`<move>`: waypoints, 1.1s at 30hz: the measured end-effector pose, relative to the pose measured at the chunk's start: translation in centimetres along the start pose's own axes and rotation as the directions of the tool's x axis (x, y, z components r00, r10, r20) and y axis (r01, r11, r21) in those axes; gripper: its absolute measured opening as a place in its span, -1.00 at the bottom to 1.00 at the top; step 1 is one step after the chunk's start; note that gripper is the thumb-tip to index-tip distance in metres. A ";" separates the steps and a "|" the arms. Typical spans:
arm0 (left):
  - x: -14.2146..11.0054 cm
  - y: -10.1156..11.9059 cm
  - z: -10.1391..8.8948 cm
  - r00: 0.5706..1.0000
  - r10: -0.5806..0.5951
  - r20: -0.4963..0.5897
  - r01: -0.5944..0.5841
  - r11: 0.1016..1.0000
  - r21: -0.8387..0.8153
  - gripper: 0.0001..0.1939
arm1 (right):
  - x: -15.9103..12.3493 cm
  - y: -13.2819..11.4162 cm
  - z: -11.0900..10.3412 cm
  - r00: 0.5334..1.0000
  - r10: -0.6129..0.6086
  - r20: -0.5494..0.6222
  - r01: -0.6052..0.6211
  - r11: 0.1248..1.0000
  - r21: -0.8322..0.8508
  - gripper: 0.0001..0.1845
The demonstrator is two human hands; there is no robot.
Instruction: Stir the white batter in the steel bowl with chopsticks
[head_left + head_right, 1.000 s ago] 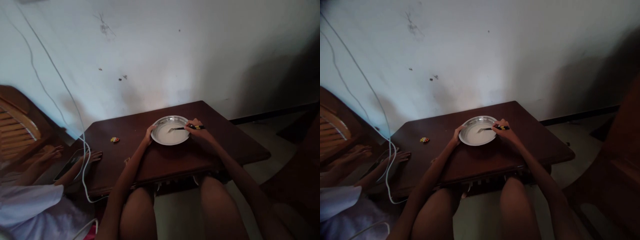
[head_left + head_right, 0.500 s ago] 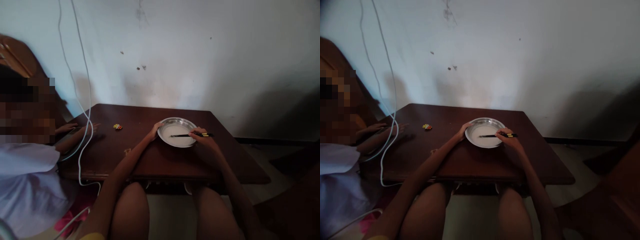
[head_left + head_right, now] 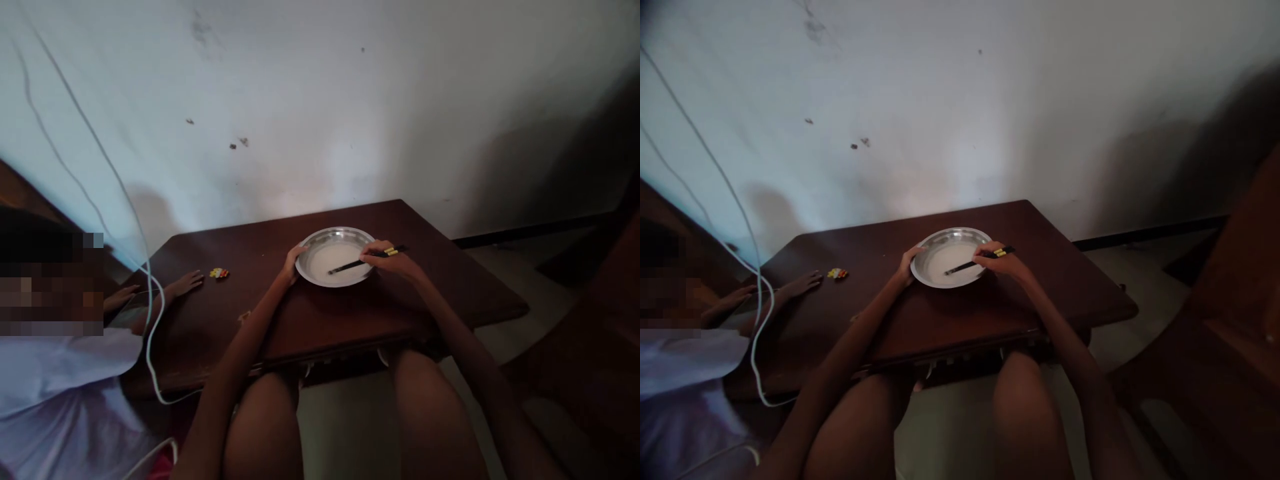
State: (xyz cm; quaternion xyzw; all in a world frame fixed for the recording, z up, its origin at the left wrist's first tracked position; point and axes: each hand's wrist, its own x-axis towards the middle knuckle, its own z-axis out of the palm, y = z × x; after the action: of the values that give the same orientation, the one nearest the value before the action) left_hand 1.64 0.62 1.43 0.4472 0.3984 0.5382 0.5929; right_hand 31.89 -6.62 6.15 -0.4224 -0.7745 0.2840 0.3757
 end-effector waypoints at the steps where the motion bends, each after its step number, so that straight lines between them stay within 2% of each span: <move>1: 0.0 0.0 0.0 1.000 0.002 -0.001 -0.002 1.000 0.007 -0.64 | 0.5 0.2 0.6 1.000 -0.009 -0.020 0.009 1.000 -0.013 -0.79; 4: 0.0 0.1 0.1 1.000 0.007 -0.003 -0.007 1.000 0.026 -0.60 | 1.4 1.0 1.3 0.988 0.024 -0.153 -0.036 0.996 -0.077 -0.84; 6: 0.0 0.1 0.1 1.000 0.007 -0.011 -0.007 0.999 0.039 -0.59 | 1.5 1.7 0.7 0.962 0.071 -0.263 -0.103 0.989 -0.110 -0.87; 8: 0.0 0.1 0.1 1.000 0.008 -0.013 -0.008 0.999 0.048 -0.58 | 1.1 2.0 -0.4 0.947 0.106 -0.303 -0.145 0.983 -0.111 -0.86; 10: 0.0 0.0 0.1 1.000 0.013 0.000 -0.013 0.999 0.046 -0.56 | 0.5 2.0 -1.8 0.956 0.114 -0.270 -0.144 0.986 -0.090 -0.81; 13: 0.1 0.0 0.0 1.000 0.011 0.026 -0.011 1.000 0.029 -0.53 | -0.7 1.3 -3.3 0.984 0.114 -0.140 -0.118 0.993 -0.019 -0.75; 16: 0.1 -0.1 -0.1 0.999 0.028 0.024 -0.028 1.000 -0.003 -0.54 | -1.2 0.3 -3.3 0.996 0.093 0.010 -0.093 0.995 0.032 -0.71; 18: 0.2 -0.2 -0.1 0.999 0.034 0.025 -0.033 0.999 -0.023 -0.53 | -1.0 -0.3 -2.5 0.997 0.057 0.043 -0.059 0.998 0.027 -0.70; 23: 0.3 -0.4 0.0 0.998 0.036 0.060 -0.033 0.998 -0.057 -0.54 | 0.4 -0.3 0.1 1.000 -0.004 0.031 0.005 1.000 -0.016 -0.72; 26: 0.4 -0.5 -0.1 0.997 0.041 0.071 -0.036 0.997 -0.065 -0.58 | 1.0 0.6 0.8 0.998 0.012 -0.069 -0.016 0.998 -0.060 -0.79; 30: 0.3 -0.5 -0.1 0.997 0.043 0.064 -0.039 0.998 -0.055 -0.60 | 1.0 1.6 0.2 0.970 0.055 -0.237 -0.083 0.991 -0.108 -0.80; 33: 0.2 -0.4 0.0 0.998 0.039 0.053 -0.037 0.998 -0.046 -0.62 | 0.5 1.6 -1.2 0.975 0.069 -0.212 -0.087 0.993 -0.079 -0.71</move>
State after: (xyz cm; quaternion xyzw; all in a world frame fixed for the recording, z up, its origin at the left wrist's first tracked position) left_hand 1.78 0.82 1.02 0.4556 0.3614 0.5461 0.6031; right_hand 33.38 -5.26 5.72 -0.4961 -0.7252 0.2184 0.4246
